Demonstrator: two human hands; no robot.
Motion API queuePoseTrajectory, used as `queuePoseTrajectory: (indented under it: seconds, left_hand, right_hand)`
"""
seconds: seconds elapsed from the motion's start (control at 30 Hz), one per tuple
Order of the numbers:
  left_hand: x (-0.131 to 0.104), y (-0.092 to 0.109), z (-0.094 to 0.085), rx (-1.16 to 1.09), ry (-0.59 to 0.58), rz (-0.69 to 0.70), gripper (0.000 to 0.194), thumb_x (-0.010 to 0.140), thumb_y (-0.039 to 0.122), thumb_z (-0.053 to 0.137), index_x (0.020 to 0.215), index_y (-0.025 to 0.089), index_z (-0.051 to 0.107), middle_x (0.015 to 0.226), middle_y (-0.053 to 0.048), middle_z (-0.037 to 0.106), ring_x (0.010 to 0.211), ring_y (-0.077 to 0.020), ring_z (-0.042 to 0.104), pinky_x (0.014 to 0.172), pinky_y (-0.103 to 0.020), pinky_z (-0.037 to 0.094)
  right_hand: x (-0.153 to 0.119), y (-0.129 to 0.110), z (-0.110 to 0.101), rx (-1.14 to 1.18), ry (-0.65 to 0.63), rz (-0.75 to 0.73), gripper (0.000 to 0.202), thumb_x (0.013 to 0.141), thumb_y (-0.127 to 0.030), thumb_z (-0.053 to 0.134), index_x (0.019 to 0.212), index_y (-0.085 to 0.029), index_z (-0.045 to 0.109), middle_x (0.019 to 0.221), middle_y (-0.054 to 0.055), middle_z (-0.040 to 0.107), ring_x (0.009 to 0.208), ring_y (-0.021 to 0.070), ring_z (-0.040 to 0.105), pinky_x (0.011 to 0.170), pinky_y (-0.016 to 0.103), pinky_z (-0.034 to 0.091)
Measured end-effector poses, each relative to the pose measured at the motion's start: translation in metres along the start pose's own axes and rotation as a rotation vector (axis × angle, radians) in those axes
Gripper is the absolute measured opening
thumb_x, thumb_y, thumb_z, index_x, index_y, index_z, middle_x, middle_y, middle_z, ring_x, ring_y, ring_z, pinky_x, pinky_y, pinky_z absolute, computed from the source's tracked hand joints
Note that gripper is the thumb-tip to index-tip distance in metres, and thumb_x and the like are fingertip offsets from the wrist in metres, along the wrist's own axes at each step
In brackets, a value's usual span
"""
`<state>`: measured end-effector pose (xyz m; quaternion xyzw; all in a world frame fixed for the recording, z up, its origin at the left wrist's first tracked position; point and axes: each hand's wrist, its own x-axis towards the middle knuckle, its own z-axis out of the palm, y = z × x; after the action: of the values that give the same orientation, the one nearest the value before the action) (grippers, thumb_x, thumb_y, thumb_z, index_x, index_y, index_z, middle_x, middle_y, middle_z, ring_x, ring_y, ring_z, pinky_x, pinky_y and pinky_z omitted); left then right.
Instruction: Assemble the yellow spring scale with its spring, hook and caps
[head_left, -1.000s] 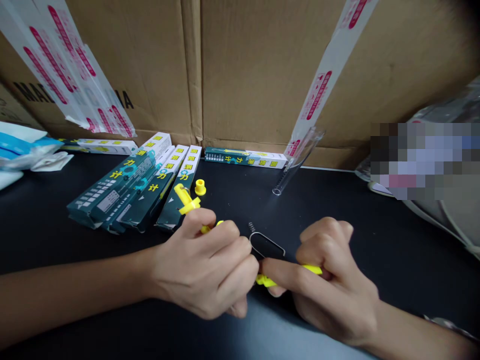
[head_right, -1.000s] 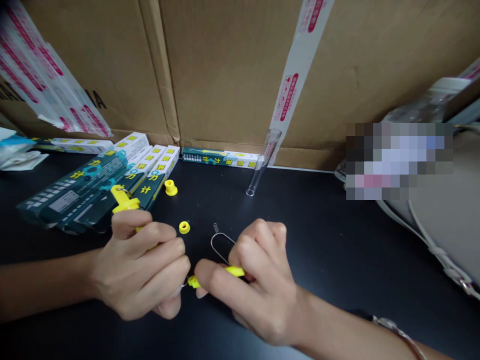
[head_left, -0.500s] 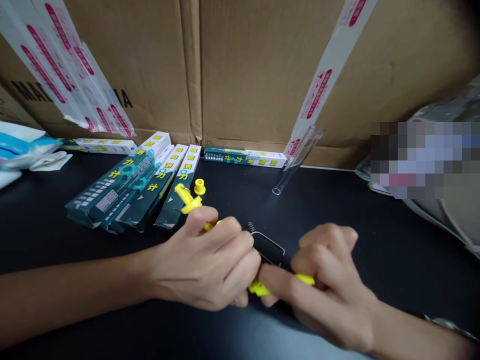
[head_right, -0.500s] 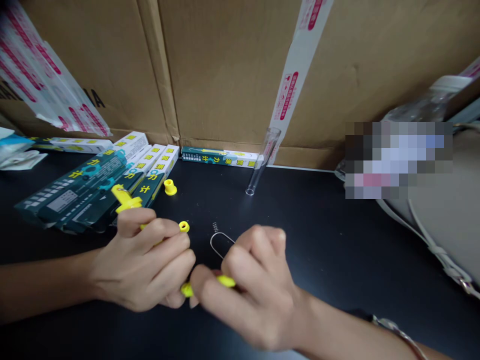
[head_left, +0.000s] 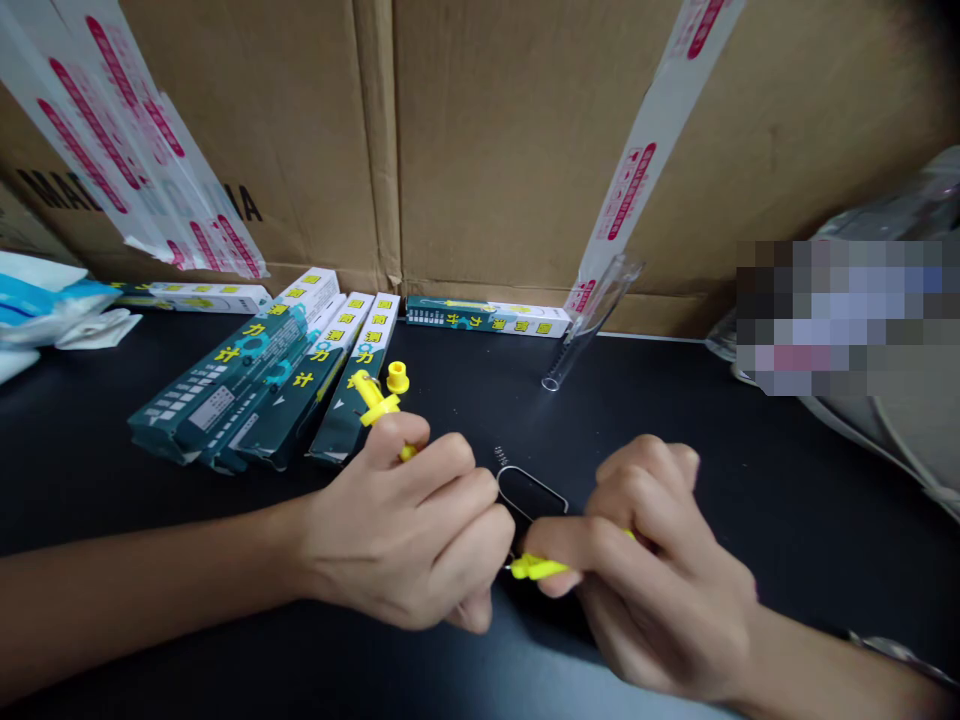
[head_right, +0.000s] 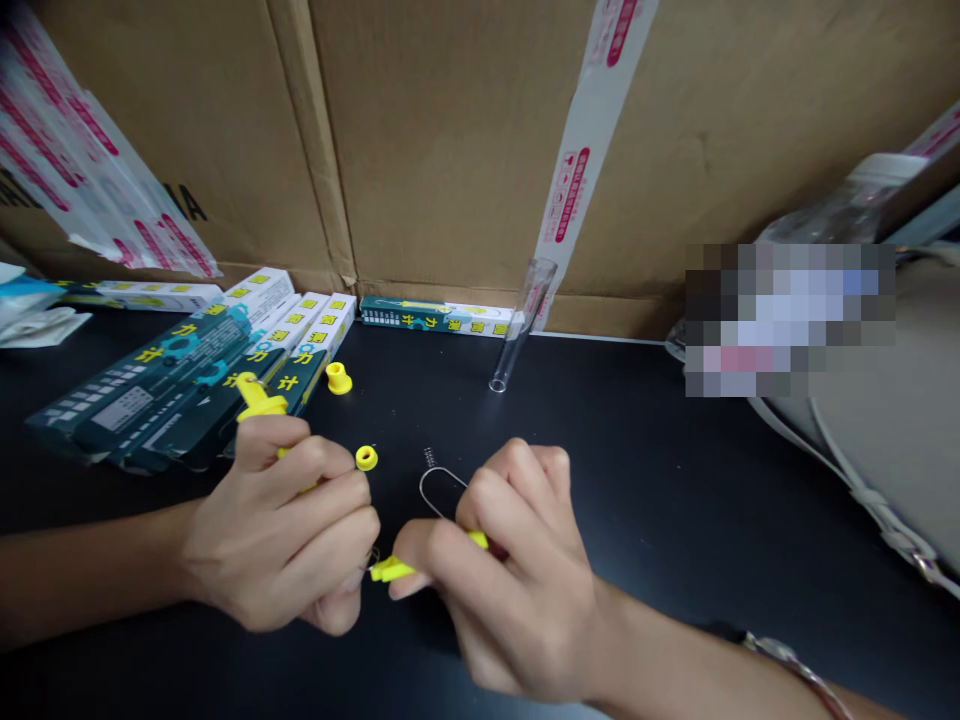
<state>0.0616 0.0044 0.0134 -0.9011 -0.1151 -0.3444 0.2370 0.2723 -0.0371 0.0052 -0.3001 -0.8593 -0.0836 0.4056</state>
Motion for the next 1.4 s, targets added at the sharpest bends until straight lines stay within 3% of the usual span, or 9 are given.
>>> queuePoseTrajectory:
  seconds: [0.23, 0.5, 0.67, 0.8, 0.97, 1.03, 1.13, 1.2, 1.4]
  left_hand:
    - [0.004, -0.001, 0.001, -0.018, -0.034, -0.025, 0.023, 0.083, 0.016, 0.046, 0.062, 0.022, 0.05, 0.052, 0.003, 0.047, 0.055, -0.0175, 0.038, 0.057, -0.036, 0.028]
    - [0.003, -0.001, 0.002, -0.007, -0.019, -0.068, 0.013, 0.09, 0.02, 0.045, 0.08, 0.02, 0.054, 0.058, 0.001, 0.053, 0.053, -0.018, 0.042, 0.052, -0.034, 0.03]
    - [0.0, 0.002, 0.001, -0.028, -0.05, -0.064, 0.016, 0.096, 0.02, 0.045, 0.08, 0.024, 0.048, 0.057, 0.003, 0.051, 0.051, -0.0169, 0.044, 0.05, -0.031, 0.03]
    - [-0.001, 0.002, -0.001, -0.072, 0.011, -0.029, 0.015, 0.1, 0.027, 0.053, 0.088, 0.018, 0.053, 0.063, 0.001, 0.062, 0.056, -0.0162, 0.059, 0.052, -0.029, 0.042]
    - [-0.004, 0.002, -0.001, -0.119, -0.067, -0.013, 0.014, 0.099, 0.026, 0.058, 0.093, 0.014, 0.059, 0.07, -0.001, 0.07, 0.062, -0.0155, 0.067, 0.061, -0.027, 0.052]
    - [-0.006, 0.007, -0.001, -0.205, -0.062, -0.127, 0.018, 0.101, 0.032, 0.056, 0.105, 0.015, 0.058, 0.073, 0.001, 0.071, 0.063, -0.014, 0.069, 0.059, -0.025, 0.053]
    - [-0.005, 0.02, -0.002, -0.47, -0.05, -0.524, 0.024, 0.101, 0.04, 0.052, 0.113, 0.019, 0.054, 0.081, 0.003, 0.073, 0.066, -0.0104, 0.071, 0.057, -0.018, 0.053]
    - [-0.001, 0.028, -0.004, -0.661, -0.06, -0.738, 0.016, 0.098, 0.033, 0.06, 0.107, 0.022, 0.055, 0.079, 0.007, 0.072, 0.064, -0.0078, 0.07, 0.059, -0.014, 0.054]
    - [0.01, 0.034, -0.008, -0.948, 0.001, -0.91, 0.005, 0.091, 0.021, 0.068, 0.092, 0.021, 0.063, 0.078, 0.005, 0.07, 0.067, -0.0081, 0.068, 0.061, -0.013, 0.054]
  right_hand:
    - [0.003, 0.003, 0.006, 0.251, -0.018, 0.105, 0.021, 0.094, -0.003, 0.041, 0.09, -0.016, 0.057, 0.076, 0.005, 0.06, 0.067, 0.0175, 0.048, 0.061, 0.034, 0.037]
    - [0.001, 0.002, 0.006, 0.218, -0.014, 0.155, 0.011, 0.098, -0.022, 0.052, 0.106, -0.015, 0.053, 0.084, 0.006, 0.064, 0.07, 0.0176, 0.058, 0.06, 0.03, 0.05]
    - [-0.004, -0.001, 0.009, 0.164, -0.007, 0.253, 0.02, 0.098, -0.018, 0.048, 0.118, -0.018, 0.047, 0.094, 0.006, 0.067, 0.069, 0.0152, 0.063, 0.058, 0.025, 0.054]
    - [-0.007, -0.001, 0.009, 0.226, 0.008, 0.261, 0.009, 0.102, -0.02, 0.044, 0.109, -0.022, 0.049, 0.082, 0.002, 0.064, 0.062, 0.0145, 0.06, 0.055, 0.025, 0.051]
    - [-0.006, -0.002, 0.002, 0.247, -0.049, 0.215, 0.018, 0.104, -0.018, 0.038, 0.102, -0.018, 0.056, 0.079, 0.005, 0.062, 0.067, 0.0162, 0.057, 0.057, 0.028, 0.05]
    - [-0.005, -0.003, 0.0, 0.249, -0.055, 0.194, 0.02, 0.102, -0.013, 0.039, 0.105, -0.016, 0.058, 0.082, 0.006, 0.064, 0.068, 0.016, 0.057, 0.059, 0.027, 0.051]
    - [-0.006, -0.004, 0.0, 0.232, -0.045, 0.213, 0.018, 0.1, -0.013, 0.042, 0.11, -0.016, 0.057, 0.087, 0.006, 0.067, 0.07, 0.0152, 0.059, 0.063, 0.026, 0.052]
    - [-0.007, -0.004, 0.0, 0.209, -0.051, 0.234, 0.018, 0.1, -0.014, 0.043, 0.112, -0.016, 0.056, 0.091, 0.006, 0.069, 0.074, 0.0151, 0.063, 0.066, 0.026, 0.054]
    - [-0.006, -0.004, -0.001, 0.259, -0.059, 0.249, 0.016, 0.095, -0.014, 0.052, 0.111, -0.017, 0.056, 0.089, 0.003, 0.069, 0.073, 0.0122, 0.066, 0.068, 0.022, 0.053]
